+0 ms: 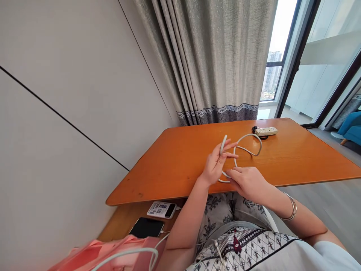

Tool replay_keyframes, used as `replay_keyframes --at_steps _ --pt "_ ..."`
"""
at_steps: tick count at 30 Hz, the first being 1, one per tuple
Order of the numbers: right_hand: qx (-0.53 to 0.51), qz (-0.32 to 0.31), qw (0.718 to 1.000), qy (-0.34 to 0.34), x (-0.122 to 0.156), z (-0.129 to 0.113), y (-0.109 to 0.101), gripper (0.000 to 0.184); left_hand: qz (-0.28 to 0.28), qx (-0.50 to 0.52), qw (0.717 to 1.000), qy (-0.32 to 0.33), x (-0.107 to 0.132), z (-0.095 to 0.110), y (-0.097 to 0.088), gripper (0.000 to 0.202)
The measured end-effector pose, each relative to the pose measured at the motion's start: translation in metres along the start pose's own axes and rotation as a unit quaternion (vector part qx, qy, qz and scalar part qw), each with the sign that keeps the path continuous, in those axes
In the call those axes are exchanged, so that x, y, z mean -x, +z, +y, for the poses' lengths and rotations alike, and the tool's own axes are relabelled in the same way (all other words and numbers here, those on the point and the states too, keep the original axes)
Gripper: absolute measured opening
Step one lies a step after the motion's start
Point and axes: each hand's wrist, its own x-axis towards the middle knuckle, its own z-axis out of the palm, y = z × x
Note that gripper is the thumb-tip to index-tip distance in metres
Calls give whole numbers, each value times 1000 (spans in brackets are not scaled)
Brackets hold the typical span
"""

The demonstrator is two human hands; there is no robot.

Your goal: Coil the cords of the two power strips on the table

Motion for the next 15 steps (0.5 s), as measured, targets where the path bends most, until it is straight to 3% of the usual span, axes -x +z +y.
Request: replay_keyframes --at_steps 3,5,7,11,15 --pt "28 138 989 -55 -4 13 -9 23 -89 -57 994 -13 3 9 -2 59" --pt "42 200 978 -42 -8 22 -15 25 -115 -108 987 -30 2 16 -2 59" --pt "51 225 973 -9 -12 30 -20 22 -116 -159 979 -53 1 23 -1 51" --pt "37 205 978 18 -13 45 -29 26 -127 -212 963 -109 0 31 1 40" --pt "4 112 992 49 -8 52 -40 30 -116 -192 965 -138 0 33 1 32"
